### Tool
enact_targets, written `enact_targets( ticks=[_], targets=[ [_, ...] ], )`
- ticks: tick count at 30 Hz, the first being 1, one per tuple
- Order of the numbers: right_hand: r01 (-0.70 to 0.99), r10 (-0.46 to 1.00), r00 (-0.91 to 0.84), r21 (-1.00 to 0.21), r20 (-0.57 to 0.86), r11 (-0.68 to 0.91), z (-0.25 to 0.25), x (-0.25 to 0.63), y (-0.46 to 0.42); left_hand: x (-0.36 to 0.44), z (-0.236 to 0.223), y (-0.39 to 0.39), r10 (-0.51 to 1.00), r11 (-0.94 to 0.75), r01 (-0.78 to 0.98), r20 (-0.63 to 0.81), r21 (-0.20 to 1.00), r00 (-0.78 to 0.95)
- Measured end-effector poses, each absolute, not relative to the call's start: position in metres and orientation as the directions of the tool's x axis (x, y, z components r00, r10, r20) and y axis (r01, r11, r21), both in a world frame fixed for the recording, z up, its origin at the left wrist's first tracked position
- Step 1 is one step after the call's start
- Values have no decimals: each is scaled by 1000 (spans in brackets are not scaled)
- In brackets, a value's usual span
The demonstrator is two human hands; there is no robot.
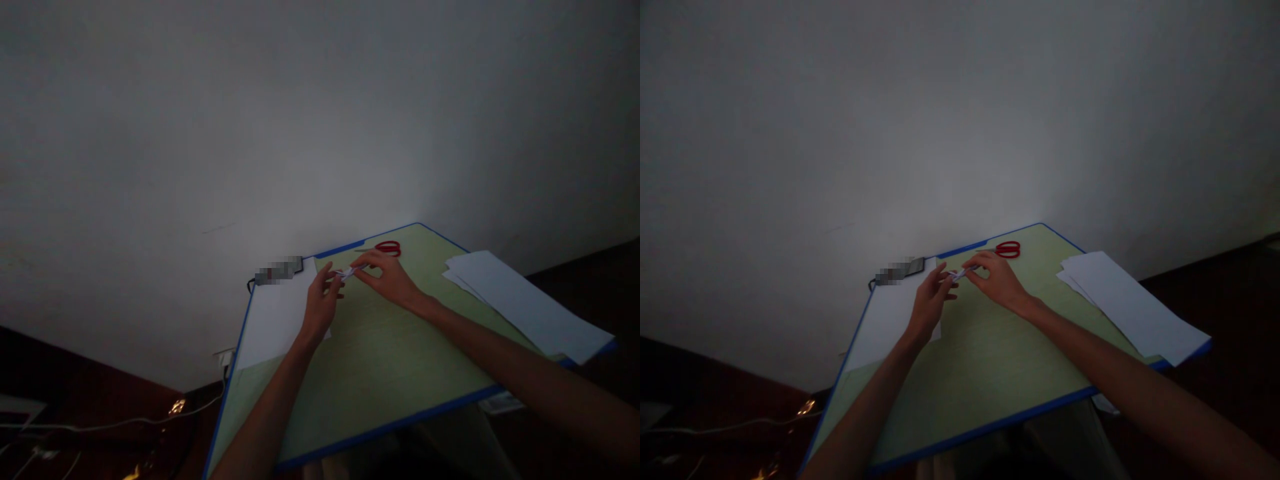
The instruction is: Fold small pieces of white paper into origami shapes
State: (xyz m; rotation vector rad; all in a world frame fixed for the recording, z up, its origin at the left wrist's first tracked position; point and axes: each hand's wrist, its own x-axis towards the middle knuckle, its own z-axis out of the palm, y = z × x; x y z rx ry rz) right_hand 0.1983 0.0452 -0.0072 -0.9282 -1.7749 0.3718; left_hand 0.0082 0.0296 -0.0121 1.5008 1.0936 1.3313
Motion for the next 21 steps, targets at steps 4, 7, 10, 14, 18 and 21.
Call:
enact_targets(
  ticks=[4, 7, 10, 14, 18, 21],
  targets=[
    [356, 755, -157, -676, 637, 645, -9, 198, 47, 8, -9, 26, 949, -315, 120, 312, 941, 44],
    [294, 775, -146, -721, 615, 628, -12, 198, 49, 7, -5, 25, 942, -336, 134, 336, 932, 21],
    [260, 786, -129, -744, 604, 615, -16, 197, 50, 7, -2, 24, 936, -350, 110, 351, 930, 5],
    [281, 784, -177, -733, 595, 620, -16, 196, 47, 7, -2, 24, 932, -362, 116, 363, 925, 6],
    [317, 763, -224, -695, 606, 645, -15, 196, 44, 8, -2, 24, 927, -371, 123, 375, 920, -9],
    [335, 761, -227, -685, 607, 647, -14, 196, 45, 8, -2, 24, 927, -372, 123, 374, 920, 5]
  ],
)
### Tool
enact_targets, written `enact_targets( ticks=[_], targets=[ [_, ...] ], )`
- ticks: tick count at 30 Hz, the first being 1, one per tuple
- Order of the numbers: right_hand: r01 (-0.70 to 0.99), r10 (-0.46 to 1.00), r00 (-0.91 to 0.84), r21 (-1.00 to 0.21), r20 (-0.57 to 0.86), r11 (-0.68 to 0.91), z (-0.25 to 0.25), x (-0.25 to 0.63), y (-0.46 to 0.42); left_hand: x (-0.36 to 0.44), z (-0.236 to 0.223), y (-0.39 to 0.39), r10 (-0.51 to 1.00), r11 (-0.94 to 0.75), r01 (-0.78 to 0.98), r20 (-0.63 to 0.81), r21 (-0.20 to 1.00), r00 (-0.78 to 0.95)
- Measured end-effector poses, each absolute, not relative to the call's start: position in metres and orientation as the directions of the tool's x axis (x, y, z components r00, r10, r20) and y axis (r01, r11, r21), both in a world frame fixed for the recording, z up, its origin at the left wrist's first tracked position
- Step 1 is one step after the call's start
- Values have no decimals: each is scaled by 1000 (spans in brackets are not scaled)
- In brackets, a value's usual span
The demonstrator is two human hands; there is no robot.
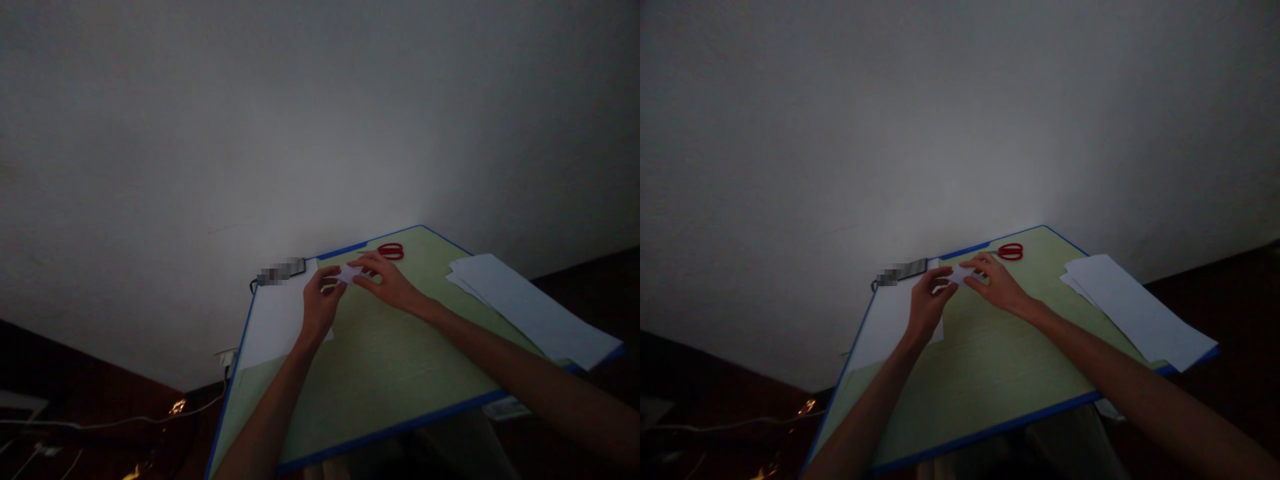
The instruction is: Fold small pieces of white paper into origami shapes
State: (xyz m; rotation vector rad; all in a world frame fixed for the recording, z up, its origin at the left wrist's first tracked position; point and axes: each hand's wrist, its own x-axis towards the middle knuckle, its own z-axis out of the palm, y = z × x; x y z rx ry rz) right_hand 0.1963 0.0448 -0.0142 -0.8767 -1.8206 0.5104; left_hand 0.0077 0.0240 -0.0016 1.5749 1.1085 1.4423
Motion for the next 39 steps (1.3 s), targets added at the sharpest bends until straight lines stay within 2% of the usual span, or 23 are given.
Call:
enact_targets(
  ticks=[4, 11, 15, 26, 35, 39],
  targets=[
    [350, 738, -232, -653, 634, 671, -12, 196, 45, 8, -1, 23, 925, -379, 113, 380, 918, 17],
    [312, 796, -201, -733, 571, 604, -14, 197, 47, 8, 2, 22, 919, -394, 46, 391, 918, 50],
    [328, 802, -247, -732, 545, 598, -15, 199, 51, 8, 3, 20, 918, -391, 36, 387, 920, 83],
    [301, 787, -226, -727, 574, 617, -6, 199, 45, 9, 3, 20, 937, -350, 123, 347, 929, 43],
    [290, 732, -239, -673, 638, 681, -3, 198, 44, 10, 2, 21, 940, -340, 85, 336, 936, 61],
    [299, 757, -198, -697, 623, 651, -1, 198, 42, 8, 0, 22, 934, -357, 144, 353, 923, 54]
  ],
)
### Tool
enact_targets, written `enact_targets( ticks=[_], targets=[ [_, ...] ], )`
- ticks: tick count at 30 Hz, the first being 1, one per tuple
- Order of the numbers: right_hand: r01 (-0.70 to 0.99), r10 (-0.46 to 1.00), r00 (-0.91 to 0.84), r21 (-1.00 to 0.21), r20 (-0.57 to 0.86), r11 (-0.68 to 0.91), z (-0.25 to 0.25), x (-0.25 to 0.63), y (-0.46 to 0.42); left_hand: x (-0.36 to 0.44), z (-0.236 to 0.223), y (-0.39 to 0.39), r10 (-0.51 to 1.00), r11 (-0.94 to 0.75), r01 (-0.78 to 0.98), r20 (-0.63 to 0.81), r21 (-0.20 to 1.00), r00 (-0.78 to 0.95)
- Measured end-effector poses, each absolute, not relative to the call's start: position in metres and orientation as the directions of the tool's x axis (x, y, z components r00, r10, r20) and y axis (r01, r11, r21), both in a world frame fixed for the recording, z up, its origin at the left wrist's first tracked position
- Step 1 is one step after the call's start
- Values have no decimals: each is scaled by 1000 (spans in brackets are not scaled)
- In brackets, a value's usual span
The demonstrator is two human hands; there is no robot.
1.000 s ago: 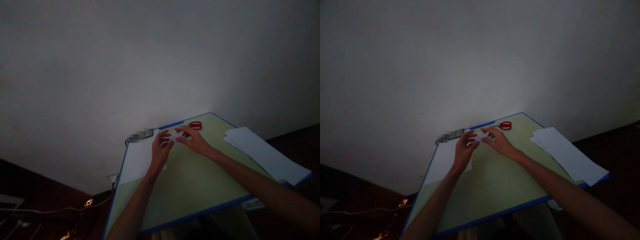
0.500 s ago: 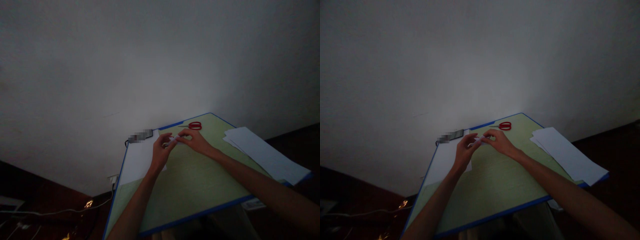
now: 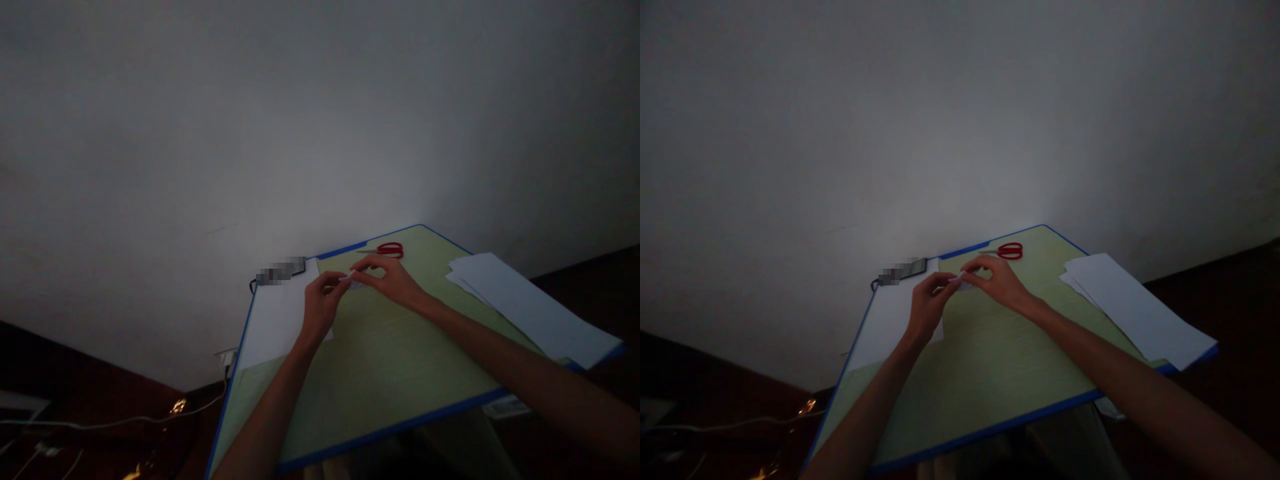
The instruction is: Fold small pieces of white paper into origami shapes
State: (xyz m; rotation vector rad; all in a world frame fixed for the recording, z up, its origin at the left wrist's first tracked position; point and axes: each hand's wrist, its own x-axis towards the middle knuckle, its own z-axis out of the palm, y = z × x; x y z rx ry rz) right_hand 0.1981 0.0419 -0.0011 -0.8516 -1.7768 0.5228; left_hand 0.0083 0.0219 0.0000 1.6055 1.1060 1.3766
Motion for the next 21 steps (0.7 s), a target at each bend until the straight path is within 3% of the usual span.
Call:
enact_targets(
  ticks=[10, 21],
  targets=[
    [305, 719, -208, -655, 663, 692, 1, 199, 42, 7, -1, 23, 923, -381, 246, 379, 891, 57],
    [301, 717, -184, -655, 673, 693, 1, 202, 44, 7, 0, 20, 919, -393, 229, 389, 890, 63]
  ],
)
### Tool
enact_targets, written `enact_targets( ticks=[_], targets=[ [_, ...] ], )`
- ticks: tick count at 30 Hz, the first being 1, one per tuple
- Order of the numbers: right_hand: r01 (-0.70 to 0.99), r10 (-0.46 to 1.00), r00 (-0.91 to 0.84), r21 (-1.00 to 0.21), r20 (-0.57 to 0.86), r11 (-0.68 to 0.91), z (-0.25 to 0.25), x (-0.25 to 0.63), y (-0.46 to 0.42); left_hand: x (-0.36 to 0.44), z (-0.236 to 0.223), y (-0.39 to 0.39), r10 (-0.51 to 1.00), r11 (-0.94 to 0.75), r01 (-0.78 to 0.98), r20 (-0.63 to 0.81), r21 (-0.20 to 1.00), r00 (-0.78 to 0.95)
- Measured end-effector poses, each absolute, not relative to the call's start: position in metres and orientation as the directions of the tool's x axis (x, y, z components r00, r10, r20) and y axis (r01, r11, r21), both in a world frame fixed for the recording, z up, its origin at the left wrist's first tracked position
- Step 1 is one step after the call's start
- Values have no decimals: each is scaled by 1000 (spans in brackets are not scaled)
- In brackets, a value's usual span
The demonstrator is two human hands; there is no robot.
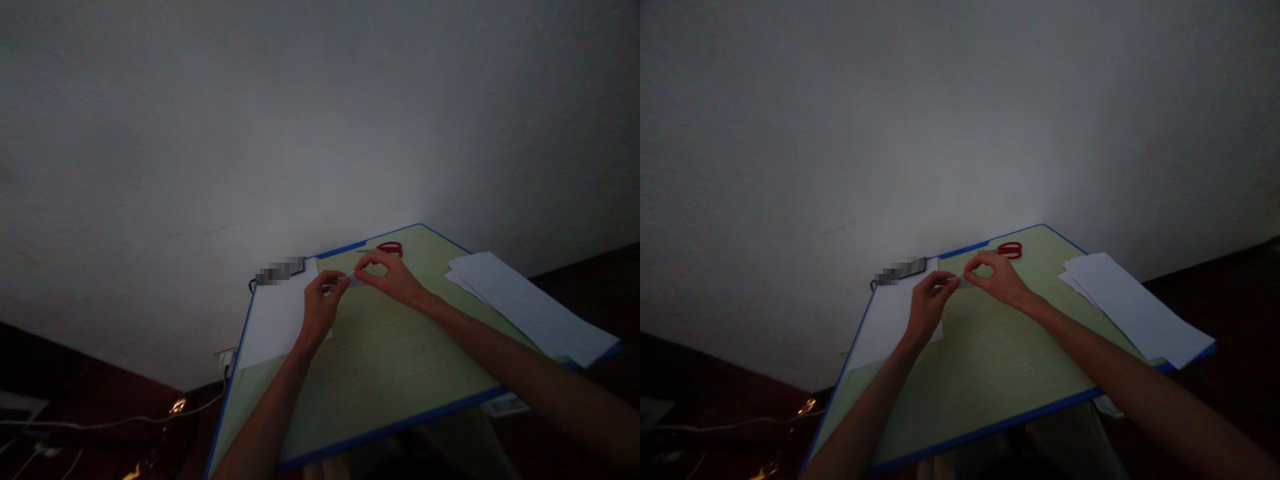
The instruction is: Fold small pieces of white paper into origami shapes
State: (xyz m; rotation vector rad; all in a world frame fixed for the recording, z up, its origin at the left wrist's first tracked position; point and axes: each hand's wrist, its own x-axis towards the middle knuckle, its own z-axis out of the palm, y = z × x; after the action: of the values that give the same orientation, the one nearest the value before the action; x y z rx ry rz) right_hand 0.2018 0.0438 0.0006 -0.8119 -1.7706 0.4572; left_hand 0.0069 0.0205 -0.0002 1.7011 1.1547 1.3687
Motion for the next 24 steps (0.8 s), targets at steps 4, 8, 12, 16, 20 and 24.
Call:
enact_targets(
  ticks=[4, 8, 12, 16, 20, 24],
  targets=[
    [313, 703, -199, -635, 683, 706, 3, 202, 42, 7, 0, 21, 920, -390, 225, 387, 893, 58],
    [323, 686, -218, -612, 694, 722, 5, 203, 41, 8, -1, 22, 918, -395, 227, 392, 890, 60],
    [323, 663, -224, -588, 714, 742, 5, 203, 41, 8, -1, 21, 917, -398, 223, 393, 890, 67],
    [313, 652, -217, -581, 727, 752, 6, 203, 39, 9, -1, 20, 914, -405, 218, 399, 888, 74],
    [314, 652, -225, -580, 724, 752, 7, 203, 39, 9, -1, 21, 914, -406, 198, 398, 892, 83],
    [294, 665, -203, -604, 718, 741, 5, 204, 41, 8, 0, 22, 921, -389, 140, 385, 911, 54]
  ],
)
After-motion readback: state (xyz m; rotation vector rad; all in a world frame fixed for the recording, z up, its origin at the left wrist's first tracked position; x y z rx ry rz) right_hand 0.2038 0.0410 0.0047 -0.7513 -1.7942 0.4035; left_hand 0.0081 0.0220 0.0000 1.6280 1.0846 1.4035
